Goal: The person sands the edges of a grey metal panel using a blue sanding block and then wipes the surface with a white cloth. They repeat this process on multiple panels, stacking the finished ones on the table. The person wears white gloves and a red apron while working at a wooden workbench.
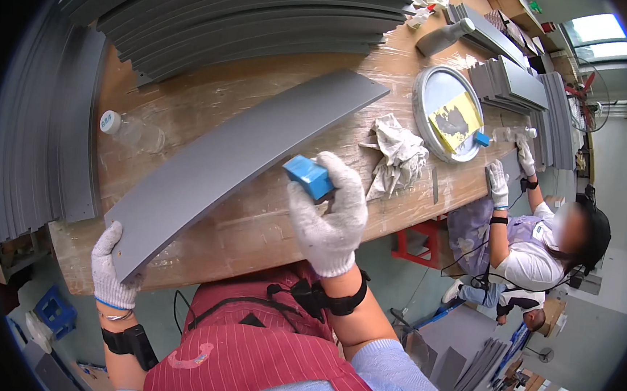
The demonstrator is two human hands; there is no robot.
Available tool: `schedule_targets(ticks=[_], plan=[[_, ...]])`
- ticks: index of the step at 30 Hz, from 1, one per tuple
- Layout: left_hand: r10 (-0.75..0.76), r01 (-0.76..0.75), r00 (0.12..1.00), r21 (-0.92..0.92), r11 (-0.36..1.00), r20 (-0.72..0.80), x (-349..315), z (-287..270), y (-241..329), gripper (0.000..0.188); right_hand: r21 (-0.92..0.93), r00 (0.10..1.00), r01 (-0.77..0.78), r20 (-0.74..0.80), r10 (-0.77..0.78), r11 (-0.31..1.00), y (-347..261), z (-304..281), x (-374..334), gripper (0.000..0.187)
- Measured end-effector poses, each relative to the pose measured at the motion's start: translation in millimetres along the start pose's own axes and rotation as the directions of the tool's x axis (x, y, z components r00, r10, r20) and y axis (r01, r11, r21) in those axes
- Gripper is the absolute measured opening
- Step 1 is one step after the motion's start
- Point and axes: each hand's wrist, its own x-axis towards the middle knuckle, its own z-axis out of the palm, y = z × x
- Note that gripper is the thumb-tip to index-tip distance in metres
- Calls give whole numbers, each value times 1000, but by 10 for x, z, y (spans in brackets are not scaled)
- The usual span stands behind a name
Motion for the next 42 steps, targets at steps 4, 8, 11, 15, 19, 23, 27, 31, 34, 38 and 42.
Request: schedule_targets(ticks=[4,8,11,15,19,23,27,31,34,38,42], plan=[[8,1,987,58,998,-162,40,-79,-35,24,-139,955,-186,-260,145,973,1030,-860,677,43],[110,-65,955,167,984,-274,25,-32,-92,20,-634,956,-181,-293,-17,752,1936,-1732,1282,43],[38,13,967,199,980,-251,-25,64,-57,18,-841,979,-189,-200,32,508,2489,-2181,1531,47],[79,-26,841,105,994,-535,-24,322,-173,17,-932,975,1,81,209,362,2537,-2180,1571,48],[2,28,894,60,998,-448,-201,229,-212,16,-699,992,11,95,78,715,2024,-1754,1236,54],[-88,64,880,-67,996,-466,-147,341,-212,16,-729,877,325,471,95,603,1976,-1295,591,49],[-203,154,918,-165,974,-341,-159,233,-258,17,-507,915,-165,240,323,846,2275,-1331,532,22],[-229,181,927,-179,967,-297,-147,89,-397,19,-77,897,-358,247,365,931,1212,-978,721,19],[-292,234,926,-245,941,-237,-92,73,-463,22,136,906,-31,423,-30,990,-47,-297,528,31],[-96,101,995,-168,981,35,-99,-15,-656,30,389,577,260,672,-465,884,-1038,703,45,26],[360,-421,899,269,866,248,-22,-103,-882,25,275,463,552,683,-564,787,-967,1055,-429,26]])
